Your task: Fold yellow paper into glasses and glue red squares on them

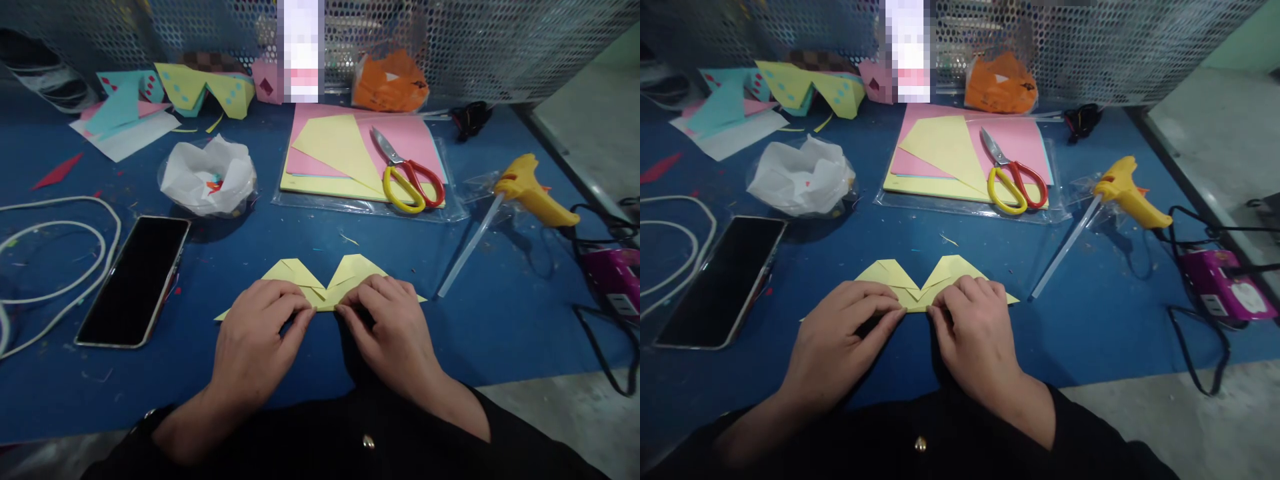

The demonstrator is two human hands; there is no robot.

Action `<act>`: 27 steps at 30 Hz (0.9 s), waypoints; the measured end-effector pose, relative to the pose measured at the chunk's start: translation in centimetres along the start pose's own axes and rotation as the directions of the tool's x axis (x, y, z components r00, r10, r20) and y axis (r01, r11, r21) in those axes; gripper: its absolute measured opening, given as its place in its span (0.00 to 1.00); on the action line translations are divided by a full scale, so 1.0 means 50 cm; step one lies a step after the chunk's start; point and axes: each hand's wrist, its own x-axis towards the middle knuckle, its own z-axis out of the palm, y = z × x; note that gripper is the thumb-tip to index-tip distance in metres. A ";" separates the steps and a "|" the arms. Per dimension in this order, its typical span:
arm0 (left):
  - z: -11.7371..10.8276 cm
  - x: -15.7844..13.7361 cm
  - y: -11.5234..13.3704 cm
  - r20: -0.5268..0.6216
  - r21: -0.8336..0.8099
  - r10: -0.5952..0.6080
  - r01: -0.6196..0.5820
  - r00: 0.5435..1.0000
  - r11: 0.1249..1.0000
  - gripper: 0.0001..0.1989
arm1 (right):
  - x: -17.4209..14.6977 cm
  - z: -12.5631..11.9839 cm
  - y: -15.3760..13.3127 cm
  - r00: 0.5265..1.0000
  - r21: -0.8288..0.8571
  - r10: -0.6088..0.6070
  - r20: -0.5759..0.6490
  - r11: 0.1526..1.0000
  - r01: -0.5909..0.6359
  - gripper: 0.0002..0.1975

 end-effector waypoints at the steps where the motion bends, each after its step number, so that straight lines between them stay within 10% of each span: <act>1: 0.000 0.000 0.000 -0.003 0.005 -0.010 0.010 1.000 1.000 0.07 | 0.000 0.000 0.000 1.000 0.001 0.003 0.000 1.000 -0.003 0.08; 27: -0.007 0.008 0.010 0.030 0.236 -0.004 -0.003 1.000 0.972 0.08 | -0.003 -0.004 0.003 1.000 -0.020 0.013 -0.013 1.000 -0.014 0.07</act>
